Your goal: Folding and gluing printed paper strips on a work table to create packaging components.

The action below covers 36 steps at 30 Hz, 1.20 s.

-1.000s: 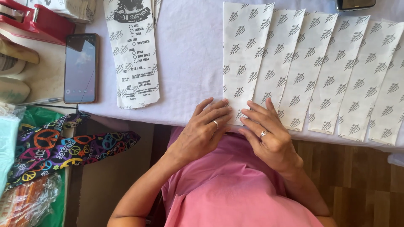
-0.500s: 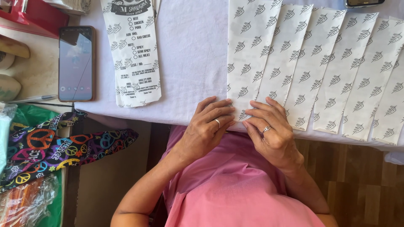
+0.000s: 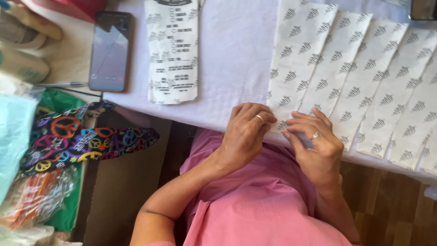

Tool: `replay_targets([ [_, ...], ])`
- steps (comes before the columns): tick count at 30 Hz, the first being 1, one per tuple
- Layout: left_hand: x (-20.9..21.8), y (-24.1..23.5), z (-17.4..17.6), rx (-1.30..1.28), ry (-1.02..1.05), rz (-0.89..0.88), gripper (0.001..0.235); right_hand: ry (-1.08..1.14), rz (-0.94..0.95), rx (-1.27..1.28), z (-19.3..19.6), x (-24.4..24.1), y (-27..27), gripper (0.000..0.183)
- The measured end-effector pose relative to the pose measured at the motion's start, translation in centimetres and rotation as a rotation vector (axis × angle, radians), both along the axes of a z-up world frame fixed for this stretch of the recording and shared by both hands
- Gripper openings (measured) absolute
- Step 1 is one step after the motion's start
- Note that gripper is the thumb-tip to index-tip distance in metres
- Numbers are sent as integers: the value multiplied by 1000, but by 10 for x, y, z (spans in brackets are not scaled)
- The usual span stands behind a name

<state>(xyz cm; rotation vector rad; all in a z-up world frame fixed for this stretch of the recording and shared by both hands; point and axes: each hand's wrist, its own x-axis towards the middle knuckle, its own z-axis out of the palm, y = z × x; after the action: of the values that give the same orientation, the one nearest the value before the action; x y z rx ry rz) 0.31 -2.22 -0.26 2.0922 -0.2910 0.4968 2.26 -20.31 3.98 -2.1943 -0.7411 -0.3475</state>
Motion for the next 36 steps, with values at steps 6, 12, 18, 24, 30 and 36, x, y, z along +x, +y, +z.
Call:
replay_targets([
  [6,8,28,-8,5,-24,-23,19,17,-23,0,-4,-4,1,10],
  [12,32,103,11,612,-110,615,59,-39,-15,-32,-7,-5,0,8],
  [18,34,130,16,575,89,617,53,-70,-28,-32,-10,-5,1,6],
  [24,33,101,38,147,-262,471,45,-74,-25,-13,-10,-5,2,5],
  [30,42,57,15,-426,-73,173,53,-47,-34,-6,-14,-7,1,4],
  [36,38,24,0,-232,80,187,50,-60,-45,-20,-14,-7,1,5],
])
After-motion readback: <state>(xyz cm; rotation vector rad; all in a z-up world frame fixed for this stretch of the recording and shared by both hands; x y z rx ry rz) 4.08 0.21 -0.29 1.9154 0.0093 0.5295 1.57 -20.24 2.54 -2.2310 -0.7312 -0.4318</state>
